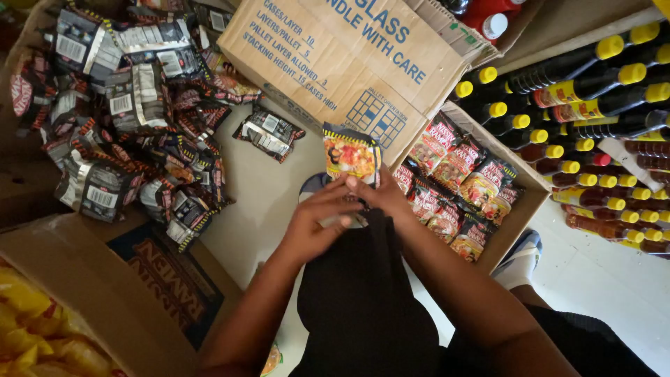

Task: Packing individual instant ramen noodle packets into a cardboard box.

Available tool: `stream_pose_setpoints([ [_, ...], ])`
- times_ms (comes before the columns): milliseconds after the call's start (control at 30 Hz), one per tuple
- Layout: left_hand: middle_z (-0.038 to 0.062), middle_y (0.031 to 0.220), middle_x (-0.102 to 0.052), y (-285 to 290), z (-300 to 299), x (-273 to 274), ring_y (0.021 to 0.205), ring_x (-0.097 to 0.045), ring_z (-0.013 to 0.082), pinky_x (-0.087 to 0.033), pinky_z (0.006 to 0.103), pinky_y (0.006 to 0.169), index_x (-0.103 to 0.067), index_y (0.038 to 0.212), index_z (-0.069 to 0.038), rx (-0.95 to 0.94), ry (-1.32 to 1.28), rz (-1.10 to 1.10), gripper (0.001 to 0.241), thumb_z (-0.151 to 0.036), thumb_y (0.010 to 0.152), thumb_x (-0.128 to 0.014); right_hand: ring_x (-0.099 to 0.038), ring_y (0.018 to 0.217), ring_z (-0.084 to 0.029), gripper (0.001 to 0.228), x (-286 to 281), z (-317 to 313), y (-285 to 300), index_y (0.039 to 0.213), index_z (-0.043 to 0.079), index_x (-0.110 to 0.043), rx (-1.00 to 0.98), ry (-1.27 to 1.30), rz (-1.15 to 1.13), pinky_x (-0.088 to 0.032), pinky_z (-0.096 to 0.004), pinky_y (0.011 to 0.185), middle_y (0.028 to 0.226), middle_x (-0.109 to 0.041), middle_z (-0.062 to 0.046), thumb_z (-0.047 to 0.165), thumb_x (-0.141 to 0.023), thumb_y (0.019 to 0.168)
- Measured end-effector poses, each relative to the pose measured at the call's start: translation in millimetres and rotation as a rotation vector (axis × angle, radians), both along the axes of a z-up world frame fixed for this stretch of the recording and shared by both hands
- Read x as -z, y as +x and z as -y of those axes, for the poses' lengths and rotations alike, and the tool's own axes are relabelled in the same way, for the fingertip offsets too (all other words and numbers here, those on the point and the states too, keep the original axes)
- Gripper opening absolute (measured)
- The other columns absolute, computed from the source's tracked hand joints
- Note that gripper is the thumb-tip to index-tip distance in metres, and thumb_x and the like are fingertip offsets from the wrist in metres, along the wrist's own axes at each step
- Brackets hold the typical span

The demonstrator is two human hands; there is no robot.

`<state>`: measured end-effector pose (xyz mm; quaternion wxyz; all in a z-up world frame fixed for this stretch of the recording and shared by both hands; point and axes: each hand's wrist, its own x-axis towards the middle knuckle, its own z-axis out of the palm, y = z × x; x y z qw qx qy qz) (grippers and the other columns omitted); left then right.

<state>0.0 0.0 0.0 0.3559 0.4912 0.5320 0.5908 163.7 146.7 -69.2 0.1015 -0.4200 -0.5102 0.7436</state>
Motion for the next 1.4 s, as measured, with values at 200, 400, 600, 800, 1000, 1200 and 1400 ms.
stream_pose_setpoints([
  [200, 0.004, 0.125, -0.066, -1, -24, 10, 0.114, -0.063, 0.0155, -0.052, 0.0318, 0.096, -0.064, 0.121, -0.008, -0.408, -0.19, 0.438, 0.027, -0.014, 0.095, -0.069, -0.064, 0.122, -0.019, 0.068, -77, -1, 4, 0.145, 0.003, -0.049, -0.026, -0.012, -0.037, -0.051, -0.035, 0.107, 0.133, -0.067, -0.01, 0.027, -0.078, 0.088],
  [400, 0.003, 0.1, -0.072, 3, -33, 48, 0.09, -0.064, 0.0091, -0.053, 0.0251, 0.08, -0.071, 0.112, -0.004, -0.247, -0.342, 0.75, 0.02, -0.015, 0.096, -0.071, -0.064, 0.116, -0.017, 0.062, -64, 7, 23, 0.144, 0.009, -0.048, -0.057, -0.133, -0.058, -0.051, -0.036, 0.103, 0.129, -0.067, -0.005, 0.026, -0.074, 0.091],
  [600, -0.002, 0.083, -0.072, 9, -33, 45, 0.075, -0.061, 0.0048, -0.051, 0.023, 0.069, -0.076, 0.097, 0.0, -0.235, -0.424, 0.576, 0.017, -0.017, 0.097, -0.073, -0.061, 0.094, -0.008, 0.016, -38, -3, 37, 0.114, 0.002, -0.069, 0.141, 0.219, -0.011, -0.051, -0.025, 0.086, 0.1, -0.067, 0.0, 0.013, -0.067, 0.102],
  [800, -0.002, 0.083, -0.072, 20, -30, 46, 0.075, -0.061, 0.0042, -0.051, 0.0223, 0.07, -0.075, 0.095, 0.0, -0.258, -0.392, 0.596, 0.021, -0.021, 0.099, -0.071, -0.059, 0.081, -0.006, 0.004, -42, 5, 30, 0.107, 0.005, -0.065, 0.2, 0.491, -0.003, -0.051, -0.022, 0.074, 0.091, -0.066, 0.002, 0.007, -0.066, 0.104],
  [1000, -0.003, 0.074, -0.058, 23, -31, 38, 0.07, -0.05, 0.0057, -0.045, 0.0237, 0.062, -0.063, 0.084, -0.001, -0.273, -0.407, 0.314, 0.027, -0.021, 0.101, -0.07, -0.054, 0.071, -0.008, 0.009, -23, 6, 29, 0.097, 0.008, -0.057, 0.601, 0.007, -0.2, -0.05, -0.026, 0.067, 0.081, -0.058, 0.002, 0.011, -0.061, 0.105],
  [1200, -0.006, 0.071, -0.052, 24, -37, 44, 0.069, -0.046, 0.004, -0.043, 0.0243, 0.06, -0.055, 0.077, -0.005, -0.333, -0.352, 0.363, 0.032, -0.019, 0.103, -0.065, -0.049, 0.079, -0.013, 0.014, 4, 13, 50, 0.116, 0.006, -0.055, 0.4, 0.052, -0.004, -0.042, -0.029, 0.067, 0.087, -0.049, -0.003, 0.018, -0.061, 0.116],
  [1400, -0.002, 0.083, -0.065, 24, -22, 76, 0.073, -0.056, 0.0068, -0.048, 0.0252, 0.063, -0.063, 0.094, -0.006, -0.294, -0.382, 0.635, 0.021, -0.023, 0.105, -0.062, -0.067, 0.112, -0.018, 0.055, -61, 22, 38, 0.142, 0.006, -0.051, 0.016, -0.041, 0.024, -0.054, -0.035, 0.099, 0.127, -0.069, -0.007, 0.008, -0.07, 0.091],
])
